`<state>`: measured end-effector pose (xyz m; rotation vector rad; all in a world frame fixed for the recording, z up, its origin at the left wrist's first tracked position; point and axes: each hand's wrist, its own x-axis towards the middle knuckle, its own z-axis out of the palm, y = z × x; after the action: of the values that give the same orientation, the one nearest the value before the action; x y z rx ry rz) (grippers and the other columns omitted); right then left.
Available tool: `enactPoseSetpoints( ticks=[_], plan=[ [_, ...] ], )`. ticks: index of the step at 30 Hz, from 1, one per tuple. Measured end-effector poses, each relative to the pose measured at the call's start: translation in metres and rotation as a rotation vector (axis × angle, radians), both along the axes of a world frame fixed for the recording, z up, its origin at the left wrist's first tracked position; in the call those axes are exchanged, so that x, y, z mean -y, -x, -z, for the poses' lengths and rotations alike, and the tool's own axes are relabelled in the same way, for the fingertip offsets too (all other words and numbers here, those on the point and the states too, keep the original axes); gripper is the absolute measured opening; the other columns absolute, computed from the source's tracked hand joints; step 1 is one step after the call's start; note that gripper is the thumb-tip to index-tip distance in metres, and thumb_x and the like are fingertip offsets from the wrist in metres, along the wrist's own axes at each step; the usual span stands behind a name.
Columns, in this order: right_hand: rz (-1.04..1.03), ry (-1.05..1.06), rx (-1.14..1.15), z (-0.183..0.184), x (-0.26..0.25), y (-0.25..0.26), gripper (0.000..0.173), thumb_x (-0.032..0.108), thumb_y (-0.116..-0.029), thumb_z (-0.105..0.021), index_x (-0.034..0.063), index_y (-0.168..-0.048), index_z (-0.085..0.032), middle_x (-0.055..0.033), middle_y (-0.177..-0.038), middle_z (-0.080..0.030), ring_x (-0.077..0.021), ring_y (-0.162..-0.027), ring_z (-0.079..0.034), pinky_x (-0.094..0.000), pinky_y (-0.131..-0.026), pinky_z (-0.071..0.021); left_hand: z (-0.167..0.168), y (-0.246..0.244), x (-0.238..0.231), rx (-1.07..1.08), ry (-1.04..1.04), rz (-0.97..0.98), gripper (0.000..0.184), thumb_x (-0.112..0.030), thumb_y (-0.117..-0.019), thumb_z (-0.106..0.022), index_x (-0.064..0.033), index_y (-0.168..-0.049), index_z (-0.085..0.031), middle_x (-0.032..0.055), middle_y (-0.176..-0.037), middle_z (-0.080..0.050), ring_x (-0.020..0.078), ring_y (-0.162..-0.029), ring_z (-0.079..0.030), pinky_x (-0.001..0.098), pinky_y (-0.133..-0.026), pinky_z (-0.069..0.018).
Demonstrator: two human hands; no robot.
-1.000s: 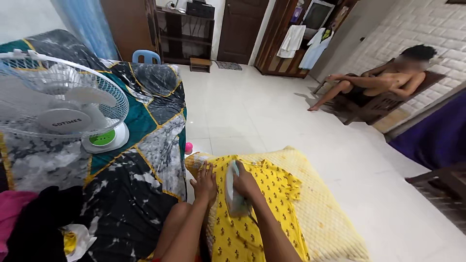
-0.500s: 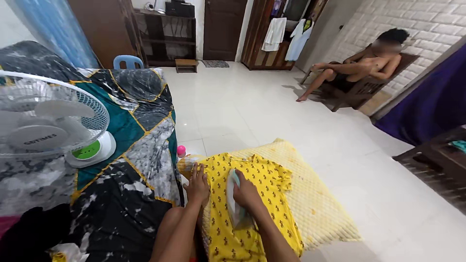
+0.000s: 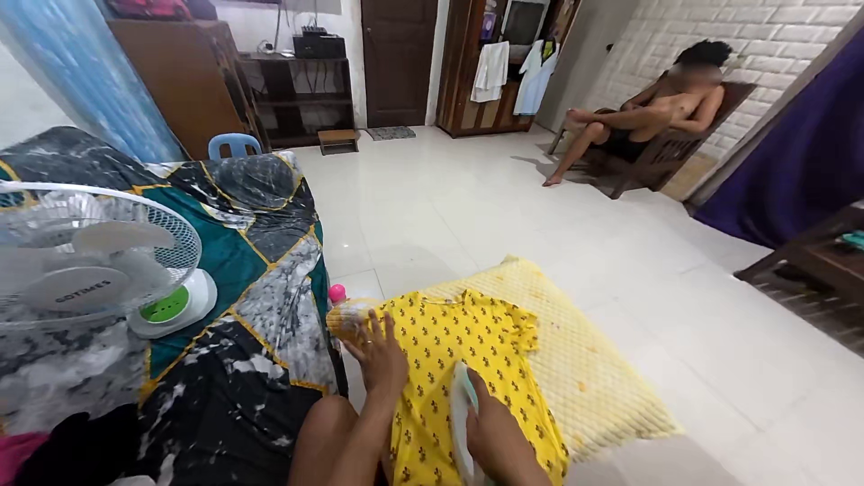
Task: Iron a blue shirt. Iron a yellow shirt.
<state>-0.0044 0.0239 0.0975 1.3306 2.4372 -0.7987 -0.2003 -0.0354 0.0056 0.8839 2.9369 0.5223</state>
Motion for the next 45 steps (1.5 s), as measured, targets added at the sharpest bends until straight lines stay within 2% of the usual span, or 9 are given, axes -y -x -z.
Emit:
enactPoseSetpoints(
  ticks=[2, 5, 8, 15, 21, 30, 36, 40, 45],
  plan=[
    [0.009, -0.020, 0.020, 0.002, 0.003, -0.005, 0.072, 0.026, -0.1018, -0.053, 0.0273, -0.166, -0.021, -0.0202, -0.112, -0.071, -0.0384, -0.098, -0.073, -0.0591, -0.085, -0.0588, -0.008, -0.036, -0.011, -0.074, -0.015, 0.104, 0.067, -0.027, -0.0961, -0.061, -0.0209, -0.159, -0.040, 0.0140, -0.170, -0.024, 0.0499, -0.155, -0.016, 0.0845, -0.111, -0.0091],
    [0.025, -0.038, 0.008, 0.002, -0.018, 0.017, 0.071, 0.025, -0.1011, -0.054, 0.0263, -0.165, -0.023, -0.0207, -0.114, -0.071, -0.0385, -0.100, -0.072, -0.0592, -0.086, -0.0586, 0.010, -0.067, -0.029, -0.054, 0.020, 0.207, 0.058, -0.035, -0.1021, -0.050, -0.0224, -0.159, -0.042, 0.0067, -0.171, -0.023, 0.0445, -0.157, -0.014, 0.0816, -0.113, -0.0103],
    [0.085, -0.059, -0.047, 0.000, -0.062, 0.048, 0.073, 0.024, -0.0990, -0.056, 0.0239, -0.165, -0.025, -0.0227, -0.115, -0.071, -0.0402, -0.102, -0.071, -0.0610, -0.087, -0.0579, 0.033, -0.071, -0.028, 0.060, 0.059, 0.221, 0.061, -0.048, -0.1063, -0.032, -0.0213, -0.161, -0.036, 0.0101, -0.171, -0.020, 0.0453, -0.157, -0.012, 0.0775, -0.118, -0.0066],
    [0.189, -0.101, -0.106, -0.004, -0.165, 0.106, 0.087, 0.017, -0.0851, -0.067, 0.0162, -0.162, -0.027, -0.0242, -0.127, -0.066, -0.0401, -0.115, -0.067, -0.0609, -0.092, -0.0559, 0.040, -0.067, -0.029, 0.042, 0.102, 0.212, 0.066, -0.055, -0.1049, -0.023, -0.0257, -0.164, -0.029, 0.0065, -0.173, -0.016, 0.0407, -0.158, -0.009, 0.0737, -0.120, -0.0030],
    [0.211, -0.087, -0.069, -0.004, -0.136, 0.071, 0.089, 0.017, -0.0855, -0.066, 0.0201, -0.164, -0.023, -0.0228, -0.119, -0.069, -0.0403, -0.107, -0.070, -0.0605, -0.087, -0.0578, 0.045, -0.068, -0.027, 0.007, 0.071, 0.210, 0.067, -0.057, -0.1043, -0.023, -0.0253, -0.163, -0.032, 0.0075, -0.172, -0.020, 0.0410, -0.158, -0.012, 0.0743, -0.120, -0.0037],
    [0.261, -0.014, -0.002, -0.001, -0.047, -0.014, 0.080, 0.022, -0.0968, -0.059, 0.0269, -0.166, -0.019, -0.0194, -0.114, -0.070, -0.0364, -0.097, -0.073, -0.0566, -0.083, -0.0599, 0.046, -0.068, -0.024, -0.031, 0.088, 0.218, 0.067, -0.055, -0.1036, -0.024, -0.0242, -0.162, -0.033, 0.0080, -0.172, -0.021, 0.0410, -0.158, -0.014, 0.0738, -0.120, -0.0047],
    [0.300, -0.052, -0.064, -0.005, -0.115, 0.019, 0.079, 0.020, -0.0947, -0.062, 0.0248, -0.164, -0.024, -0.0210, -0.114, -0.071, -0.0391, -0.100, -0.072, -0.0601, -0.085, -0.0586, 0.044, -0.068, -0.022, -0.035, 0.092, 0.227, 0.068, -0.056, -0.1035, -0.024, -0.0235, -0.163, -0.032, 0.0082, -0.172, -0.020, 0.0418, -0.158, -0.013, 0.0733, -0.120, -0.0042],
    [0.360, -0.079, -0.113, -0.008, -0.173, 0.045, 0.085, 0.017, -0.0865, -0.068, 0.0182, -0.161, -0.028, -0.0233, -0.120, -0.068, -0.0411, -0.107, -0.070, -0.0618, -0.088, -0.0571, 0.045, -0.068, -0.023, -0.040, 0.077, 0.220, 0.068, -0.056, -0.1031, -0.026, -0.0235, -0.162, -0.034, 0.0079, -0.172, -0.021, 0.0406, -0.158, -0.013, 0.0728, -0.120, -0.0027],
    [0.377, -0.113, -0.089, -0.009, -0.208, 0.069, 0.090, 0.015, -0.0824, -0.070, 0.0134, -0.160, -0.025, -0.0217, -0.122, -0.068, -0.0379, -0.109, -0.070, -0.0584, -0.087, -0.0581, 0.045, -0.068, -0.022, -0.056, 0.084, 0.217, 0.069, -0.057, -0.1027, -0.024, -0.0239, -0.162, -0.034, 0.0086, -0.171, -0.021, 0.0408, -0.158, -0.014, 0.0733, -0.120, -0.0051]
  ],
)
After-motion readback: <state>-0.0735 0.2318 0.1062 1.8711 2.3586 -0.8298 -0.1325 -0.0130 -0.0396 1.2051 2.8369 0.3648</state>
